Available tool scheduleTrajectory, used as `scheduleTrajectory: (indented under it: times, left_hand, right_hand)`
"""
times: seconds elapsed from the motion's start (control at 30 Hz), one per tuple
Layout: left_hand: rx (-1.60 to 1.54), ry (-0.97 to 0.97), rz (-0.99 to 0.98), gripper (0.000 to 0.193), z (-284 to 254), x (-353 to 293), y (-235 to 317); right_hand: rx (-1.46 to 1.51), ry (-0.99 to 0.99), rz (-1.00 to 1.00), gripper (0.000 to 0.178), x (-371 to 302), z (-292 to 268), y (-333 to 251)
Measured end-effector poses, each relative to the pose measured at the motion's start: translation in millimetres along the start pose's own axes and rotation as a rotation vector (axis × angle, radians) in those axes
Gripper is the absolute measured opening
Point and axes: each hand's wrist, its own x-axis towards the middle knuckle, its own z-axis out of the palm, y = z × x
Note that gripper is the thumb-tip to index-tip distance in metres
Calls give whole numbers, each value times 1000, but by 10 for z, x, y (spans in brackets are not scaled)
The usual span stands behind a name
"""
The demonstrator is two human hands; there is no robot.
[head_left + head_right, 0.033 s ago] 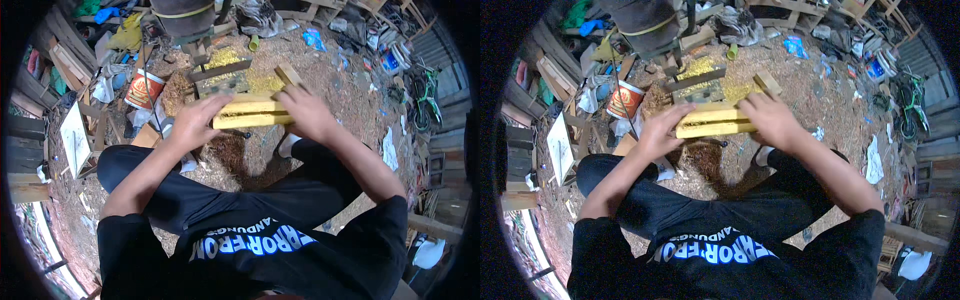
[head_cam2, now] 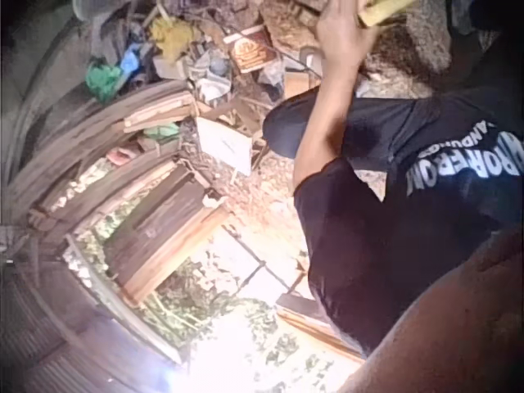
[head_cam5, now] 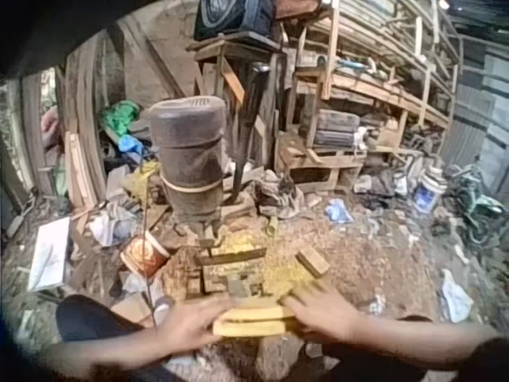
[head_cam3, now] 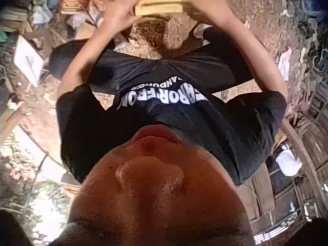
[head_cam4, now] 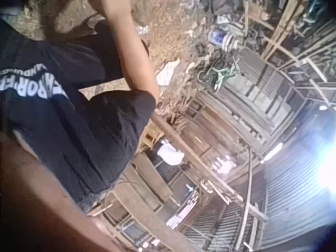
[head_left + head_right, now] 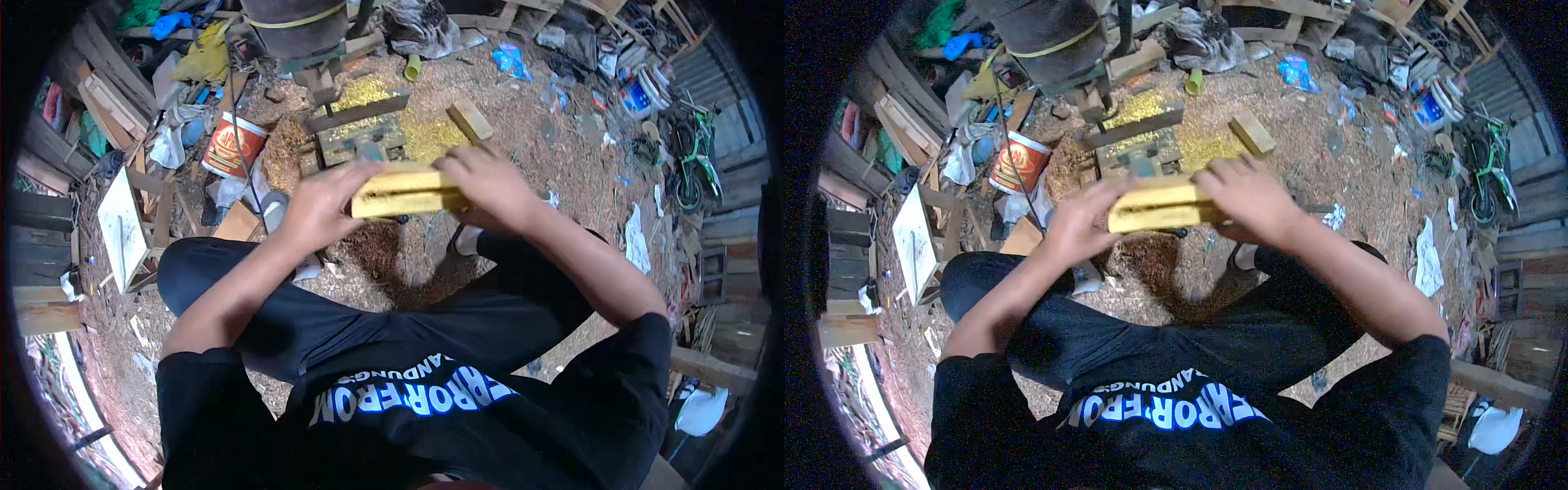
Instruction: Woodworker using a small lathe and a chisel to shape a piece of wood.
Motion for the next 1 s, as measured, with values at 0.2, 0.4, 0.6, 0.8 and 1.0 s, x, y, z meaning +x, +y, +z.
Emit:
scheduleTrajectory:
  times: [0.2, 0.4, 0.6, 0.8, 1.0]
  left_hand:
    - [-210, -245, -83, 75, 319, -201, 7]
    - [-69, -260, -256, 123, -79, -180, -106]
    - [81, -301, -382, 114, -226, -284, -191]
    - [60, -309, -378, 107, -210, -394, -190]
    - [-9, -286, -428, 106, -264, -400, -175]
  right_hand:
    - [313, -406, 132, 51, -184, 596, -213]
    - [324, -221, 228, 63, -32, 594, -109]
    - [202, -163, 165, 64, 151, 645, 46]
    - [145, -201, 176, 58, 170, 747, -7]
    - [137, -217, 217, 60, 169, 769, 3]
